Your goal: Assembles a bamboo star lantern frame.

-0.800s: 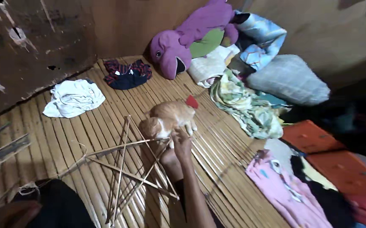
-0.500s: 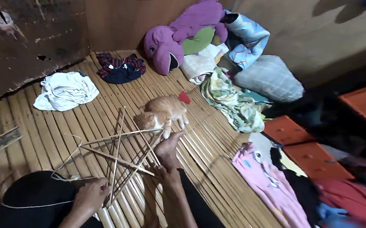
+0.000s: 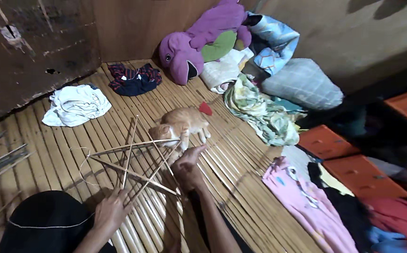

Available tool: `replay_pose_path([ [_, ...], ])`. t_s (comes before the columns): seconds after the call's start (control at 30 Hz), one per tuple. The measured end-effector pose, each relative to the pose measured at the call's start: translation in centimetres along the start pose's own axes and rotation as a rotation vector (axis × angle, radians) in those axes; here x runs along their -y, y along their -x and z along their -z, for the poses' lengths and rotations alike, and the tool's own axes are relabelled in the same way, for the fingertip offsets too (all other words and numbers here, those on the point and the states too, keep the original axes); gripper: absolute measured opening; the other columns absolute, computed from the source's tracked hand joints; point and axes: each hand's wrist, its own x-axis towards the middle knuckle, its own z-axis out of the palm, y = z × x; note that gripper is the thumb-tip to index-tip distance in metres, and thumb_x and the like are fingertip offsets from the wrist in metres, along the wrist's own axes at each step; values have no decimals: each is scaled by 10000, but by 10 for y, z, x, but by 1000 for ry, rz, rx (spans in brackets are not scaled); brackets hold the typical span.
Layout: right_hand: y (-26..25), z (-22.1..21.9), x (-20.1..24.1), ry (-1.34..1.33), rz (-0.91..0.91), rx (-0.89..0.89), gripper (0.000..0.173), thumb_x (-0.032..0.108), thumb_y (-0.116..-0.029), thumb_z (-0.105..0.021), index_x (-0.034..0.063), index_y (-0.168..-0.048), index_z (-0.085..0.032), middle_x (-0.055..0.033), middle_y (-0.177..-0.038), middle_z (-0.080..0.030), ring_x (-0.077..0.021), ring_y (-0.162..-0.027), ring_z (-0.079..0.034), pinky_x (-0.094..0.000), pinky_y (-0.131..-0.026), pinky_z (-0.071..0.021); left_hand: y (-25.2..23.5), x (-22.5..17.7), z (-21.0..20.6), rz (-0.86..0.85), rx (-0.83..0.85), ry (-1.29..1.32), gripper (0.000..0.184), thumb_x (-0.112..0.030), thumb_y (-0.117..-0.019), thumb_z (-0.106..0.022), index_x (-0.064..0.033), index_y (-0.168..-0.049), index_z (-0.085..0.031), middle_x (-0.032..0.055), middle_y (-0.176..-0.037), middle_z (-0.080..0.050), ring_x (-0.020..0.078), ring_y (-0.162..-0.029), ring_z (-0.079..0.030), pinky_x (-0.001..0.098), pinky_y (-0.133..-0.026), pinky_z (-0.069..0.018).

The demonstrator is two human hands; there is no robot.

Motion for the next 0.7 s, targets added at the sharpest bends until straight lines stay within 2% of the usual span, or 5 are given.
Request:
replay_pose_path([
  [0.07,-34,11,14,101,-170,-78,407,161,-1021,-596,-50,-1368,-569,-277,-1332,-616,-374,-1196,-638,-496,-1038,-508,-6,-1,-11,-21,38,-49,490,-352,-990,-677,-123,-1418,-612,162,-1422,-595,397,-1253,-604,576,-986,-503],
  [0.2,-103,20,14,154,-195,-111,511,302,-1074,-531,-36,-1457,-510,-299,-1416,-560,-432,-1331,-540,-569,-1146,-390,-11,-1,-24,-43,24,-48,446,-342,-998,-668,-100,-1372,-650,175,-1376,-630,386,-1294,-583,563,-1004,-497],
  [0.37,-148,24,36,303,-302,-18,532,423,-1071,-505,-55,-1266,-635,-292,-1287,-634,-431,-1249,-594,-604,-1059,-445,-5,-2,-45,-25,-43,-23,440,-384,-964,-704,-103,-1302,-700,218,-1374,-602,425,-1187,-636,566,-889,-558],
  [0.57,-149,21,50,628,-283,24,430,340,-1015,-606,-27,-1226,-683,-276,-1252,-664,-448,-1212,-617,-636,-1007,-471,-3,12,-79,-194,-523,49,137,-163,-834,-796,-64,-928,-801,184,-1142,-697,380,-978,-715,503,-659,-605],
  [0.7,-140,18,53,659,-288,89,417,308,-1036,-576,-25,-1269,-665,-272,-1287,-654,-443,-1248,-600,-614,-1044,-454,-1,13,-78,-317,-772,50,171,-215,-786,-767,-50,-761,-726,149,-971,-702,326,-816,-730,433,-556,-589],
])
